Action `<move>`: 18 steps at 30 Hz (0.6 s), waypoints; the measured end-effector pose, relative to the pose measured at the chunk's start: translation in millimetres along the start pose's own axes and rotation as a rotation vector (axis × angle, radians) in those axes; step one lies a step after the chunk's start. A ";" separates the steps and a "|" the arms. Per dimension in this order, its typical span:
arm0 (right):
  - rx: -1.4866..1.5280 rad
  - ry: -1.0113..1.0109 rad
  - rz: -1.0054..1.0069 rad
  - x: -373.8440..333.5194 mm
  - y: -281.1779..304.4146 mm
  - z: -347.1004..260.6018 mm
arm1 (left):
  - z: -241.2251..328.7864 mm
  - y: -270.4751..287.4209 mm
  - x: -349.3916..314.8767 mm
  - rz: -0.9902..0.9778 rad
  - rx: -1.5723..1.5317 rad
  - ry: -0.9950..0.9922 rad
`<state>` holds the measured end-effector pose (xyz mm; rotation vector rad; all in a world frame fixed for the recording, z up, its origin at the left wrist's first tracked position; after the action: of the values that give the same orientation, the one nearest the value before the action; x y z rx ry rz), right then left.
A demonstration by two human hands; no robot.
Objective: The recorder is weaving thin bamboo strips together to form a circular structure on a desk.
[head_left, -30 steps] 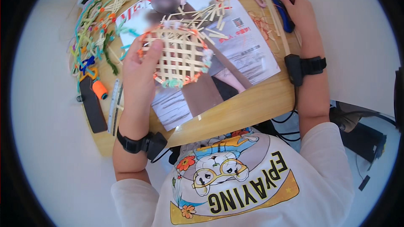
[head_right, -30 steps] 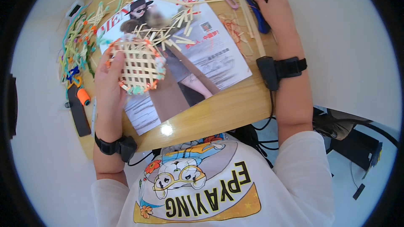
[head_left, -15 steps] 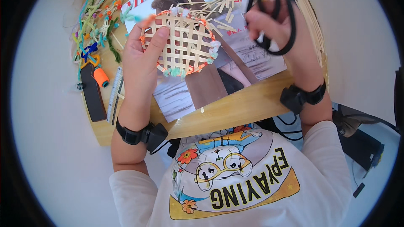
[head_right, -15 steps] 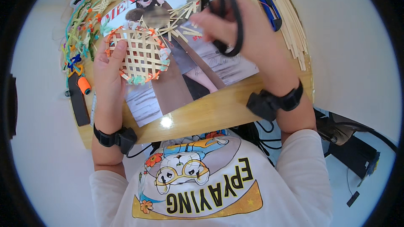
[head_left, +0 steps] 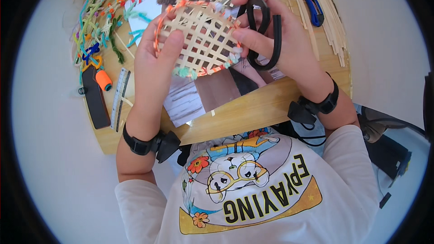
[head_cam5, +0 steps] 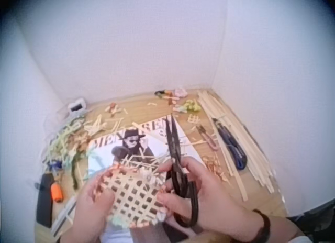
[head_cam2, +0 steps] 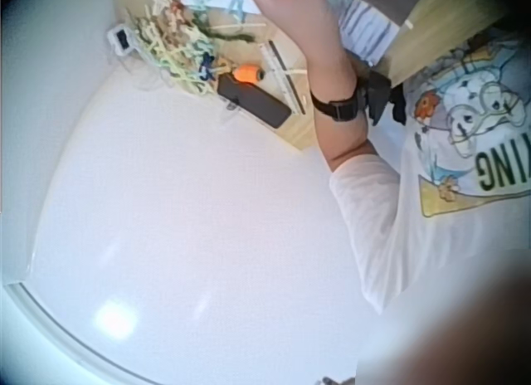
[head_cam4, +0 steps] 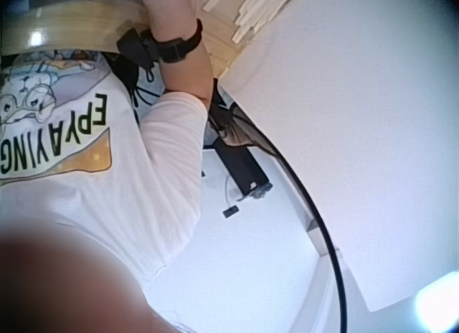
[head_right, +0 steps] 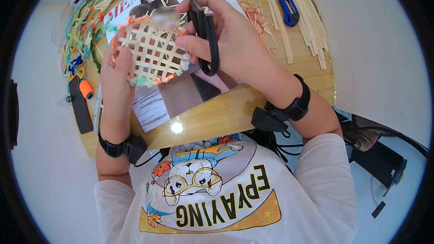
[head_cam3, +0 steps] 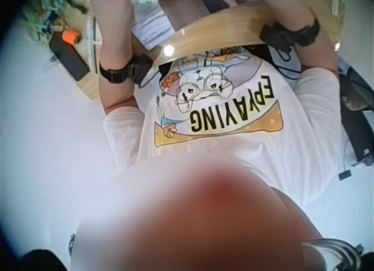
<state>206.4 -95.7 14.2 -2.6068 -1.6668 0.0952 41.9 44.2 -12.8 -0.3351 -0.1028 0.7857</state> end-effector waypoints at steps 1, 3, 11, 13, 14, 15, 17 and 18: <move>0.008 0.030 0.023 0.9 1.0 -0.2 | -1.1 0.2 -0.6 0.021 -0.052 0.005; 0.027 0.071 0.083 2.4 5.0 -0.6 | 2.0 -6.3 -2.7 -0.080 0.112 -0.069; -0.185 0.135 -0.047 -1.7 8.2 -10.6 | 3.3 7.1 1.4 0.037 0.176 0.002; -0.331 0.171 -0.055 -4.3 8.0 -14.7 | 9.2 13.5 3.5 0.081 0.158 -0.031; -0.328 0.131 -0.087 -5.8 6.9 -13.3 | 11.3 15.7 3.0 0.109 0.124 -0.048; -0.326 0.091 -0.117 -7.8 5.7 -11.7 | 14.3 15.4 2.3 0.102 0.086 -0.090; -0.343 0.054 -0.146 -8.2 4.3 -8.3 | 18.6 16.2 1.6 0.085 0.107 -0.075; -0.361 0.058 -0.145 -7.2 2.9 -6.0 | 20.3 15.6 0.5 0.085 0.117 -0.086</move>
<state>206.5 -103.5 20.2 -2.6803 -2.0080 -0.3115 27.4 60.0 1.1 -0.1954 -0.1231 0.8864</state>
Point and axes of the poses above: each hand's wrist, its own x-axis towards the middle knuckle, its own y-axis out of the back of the hand, z = x × y, the point moved 5 cm from there along x, towards the middle knuckle, and after that the axes turned 5 degrees about -x, right-handed, at the moved point
